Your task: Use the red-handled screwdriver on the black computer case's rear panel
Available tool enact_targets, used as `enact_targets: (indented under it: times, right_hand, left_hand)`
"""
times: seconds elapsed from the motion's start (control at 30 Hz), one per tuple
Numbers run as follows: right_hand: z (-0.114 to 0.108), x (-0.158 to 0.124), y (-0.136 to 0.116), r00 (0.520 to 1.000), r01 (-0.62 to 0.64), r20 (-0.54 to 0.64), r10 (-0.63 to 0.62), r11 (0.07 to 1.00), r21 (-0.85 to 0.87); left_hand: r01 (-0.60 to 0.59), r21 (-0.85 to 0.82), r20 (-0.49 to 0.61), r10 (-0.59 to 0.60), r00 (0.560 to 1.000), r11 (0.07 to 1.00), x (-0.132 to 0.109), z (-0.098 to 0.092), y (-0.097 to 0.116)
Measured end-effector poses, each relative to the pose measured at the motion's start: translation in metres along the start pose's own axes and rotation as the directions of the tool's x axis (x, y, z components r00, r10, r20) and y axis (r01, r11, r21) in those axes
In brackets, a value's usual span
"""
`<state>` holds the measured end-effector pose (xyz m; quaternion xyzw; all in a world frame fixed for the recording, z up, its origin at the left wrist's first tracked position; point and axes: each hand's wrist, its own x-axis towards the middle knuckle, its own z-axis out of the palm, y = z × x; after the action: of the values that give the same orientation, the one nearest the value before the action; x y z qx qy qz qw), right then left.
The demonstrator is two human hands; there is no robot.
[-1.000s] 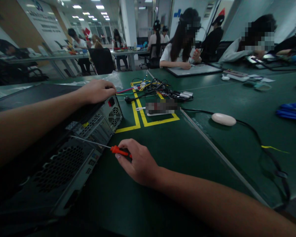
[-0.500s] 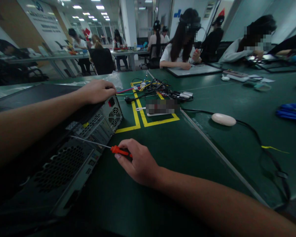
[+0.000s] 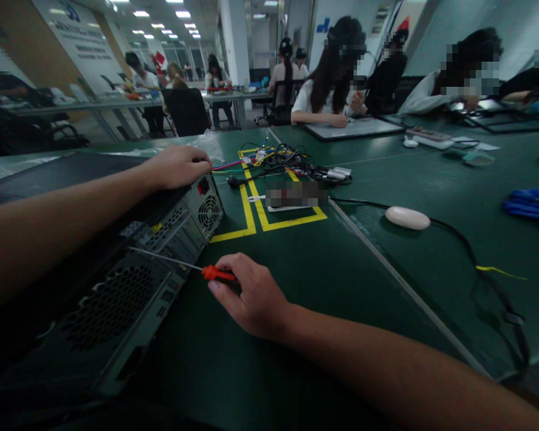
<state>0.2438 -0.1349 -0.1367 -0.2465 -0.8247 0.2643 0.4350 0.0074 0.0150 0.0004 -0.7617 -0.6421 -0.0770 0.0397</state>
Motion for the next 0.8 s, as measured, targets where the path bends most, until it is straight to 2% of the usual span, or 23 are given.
enact_targets:
  times: [0.53, 0.67, 0.8]
  right_hand:
    - [-0.0027, 0.0028, -0.0045, 0.999, -0.003, 0.041, 0.003, 1.000, 0.014]
    - [-0.0001, -0.0007, -0.0023, 1.000, -0.010, 0.018, 0.009, 0.997, 0.072]
    - [0.0015, -0.0015, 0.0003, 1.000, 0.008, 0.003, -0.008, 0.999, 0.045]
  left_hand:
    - [0.008, 0.026, 0.024, -0.009, 1.000, 1.000, -0.0025, -0.0034, 0.0030]
    - [0.014, 0.015, 0.028, -0.015, 1.000, 1.000, -0.0021, -0.0035, 0.0025]
    - [0.014, 0.006, 0.029, -0.014, 0.999, 1.000, -0.0014, -0.0028, 0.0019]
